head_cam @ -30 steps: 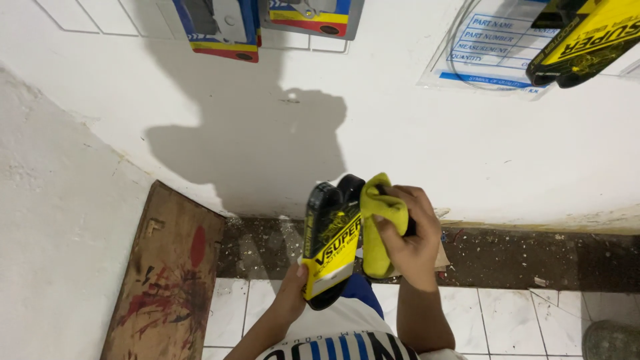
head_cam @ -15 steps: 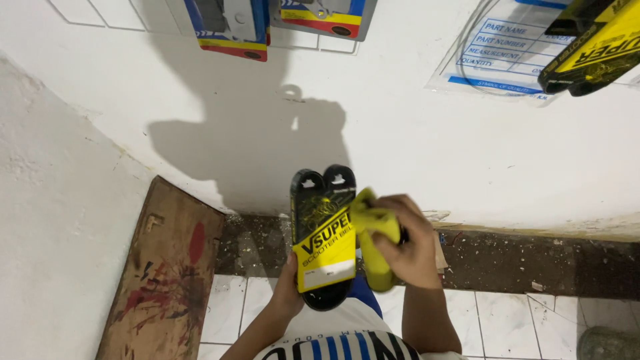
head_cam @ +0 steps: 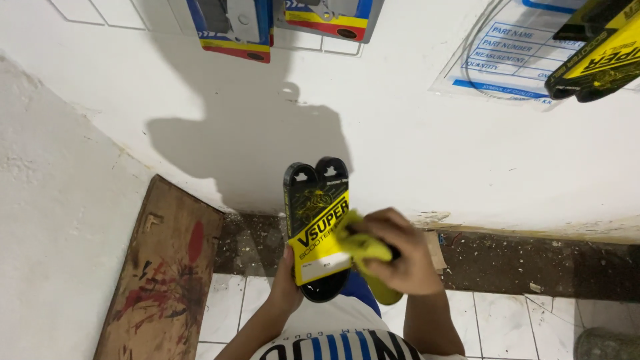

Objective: Wiping down a packaged motorcycle drive belt with a yellow microfiber cloth.

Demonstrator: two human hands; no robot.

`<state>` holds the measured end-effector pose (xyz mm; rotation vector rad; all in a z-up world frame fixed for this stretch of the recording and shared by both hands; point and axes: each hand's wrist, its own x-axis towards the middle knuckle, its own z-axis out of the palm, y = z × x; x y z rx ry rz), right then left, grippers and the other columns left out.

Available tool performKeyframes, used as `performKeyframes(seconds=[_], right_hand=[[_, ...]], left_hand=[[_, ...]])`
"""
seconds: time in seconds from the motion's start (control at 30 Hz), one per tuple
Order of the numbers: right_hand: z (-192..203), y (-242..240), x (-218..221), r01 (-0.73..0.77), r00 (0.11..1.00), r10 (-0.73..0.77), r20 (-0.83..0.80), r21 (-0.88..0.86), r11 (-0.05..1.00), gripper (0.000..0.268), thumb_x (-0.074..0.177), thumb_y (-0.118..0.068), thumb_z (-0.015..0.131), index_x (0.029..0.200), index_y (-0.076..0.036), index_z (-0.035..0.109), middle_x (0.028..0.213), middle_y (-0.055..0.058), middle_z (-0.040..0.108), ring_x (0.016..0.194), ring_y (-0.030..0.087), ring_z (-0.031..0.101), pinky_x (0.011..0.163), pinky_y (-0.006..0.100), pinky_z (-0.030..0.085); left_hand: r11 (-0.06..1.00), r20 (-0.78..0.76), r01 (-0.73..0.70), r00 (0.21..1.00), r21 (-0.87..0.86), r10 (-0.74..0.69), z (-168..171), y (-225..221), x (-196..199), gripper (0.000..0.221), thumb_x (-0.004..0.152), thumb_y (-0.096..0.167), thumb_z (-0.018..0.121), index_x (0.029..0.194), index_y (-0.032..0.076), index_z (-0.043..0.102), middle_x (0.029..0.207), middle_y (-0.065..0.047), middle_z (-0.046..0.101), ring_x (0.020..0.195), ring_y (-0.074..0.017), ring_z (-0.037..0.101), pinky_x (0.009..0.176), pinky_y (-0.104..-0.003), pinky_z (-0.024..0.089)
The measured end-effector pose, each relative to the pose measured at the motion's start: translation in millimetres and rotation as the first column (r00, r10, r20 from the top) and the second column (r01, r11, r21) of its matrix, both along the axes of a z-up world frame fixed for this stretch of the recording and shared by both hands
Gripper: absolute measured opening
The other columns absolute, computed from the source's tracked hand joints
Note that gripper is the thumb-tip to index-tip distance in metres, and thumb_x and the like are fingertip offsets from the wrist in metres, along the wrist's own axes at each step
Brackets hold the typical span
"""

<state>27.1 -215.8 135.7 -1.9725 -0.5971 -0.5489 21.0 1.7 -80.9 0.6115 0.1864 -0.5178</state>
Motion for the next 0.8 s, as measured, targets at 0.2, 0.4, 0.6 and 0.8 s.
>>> performKeyframes(seconds=[0.2,0.4,0.6,0.8], right_hand=[[5.2,3.6,8.7,0.022,1.000,-0.023,0.020,0.014,1.000,0.041,0.078,-0.012,0.070,0.117,-0.003,0.066,0.111,0.013,0.070,0.086,0.019,0.066,0.071,0.026,0.060],[-10.7,-5.6,14.2,-0.113,0.994,0.113,0.005,-0.022,0.993,0.049,0.072,-0.010,0.074,0.120,-0.005,0.064,0.107,0.011,0.071,0.085,0.019,0.066,0.071,0.026,0.060],[-8.0,-0.2,22.9,-0.160,0.987,0.160,0.032,-0.007,0.987,0.043,0.078,-0.016,0.072,0.119,-0.003,0.065,0.108,0.012,0.071,0.091,0.020,0.066,0.076,0.028,0.059],[-12.6,1.4,22.2,-0.115,0.993,0.115,-0.012,-0.005,0.993,0.048,0.073,-0.008,0.074,0.119,-0.003,0.065,0.106,0.012,0.071,0.084,0.019,0.066,0.070,0.026,0.058]], left_hand=[[0.999,0.006,0.036,0.999,0.025,-0.037,-3.6,0.6,0.6,0.060,0.104,0.050,0.040,0.131,0.000,0.060,0.122,-0.020,0.070,0.099,-0.0269,0.068,0.082,-0.040,0.055],[0.998,0.016,-0.054,0.998,-0.045,0.055,11.5,7.7,12.5,0.055,0.106,0.049,0.039,0.133,0.004,0.056,0.124,-0.020,0.068,0.103,-0.0283,0.068,0.085,-0.043,0.056],[0.999,-0.015,0.000,1.000,-0.036,-0.001,3.6,7.3,10.3,0.058,0.105,0.050,0.039,0.136,0.004,0.056,0.127,-0.020,0.068,0.106,-0.0295,0.067,0.088,-0.043,0.056],[0.992,0.028,-0.104,0.994,-0.077,0.106,13.5,12.9,21.9,0.057,0.106,0.050,0.036,0.135,0.005,0.054,0.126,-0.020,0.067,0.106,-0.0303,0.068,0.086,-0.043,0.057]])
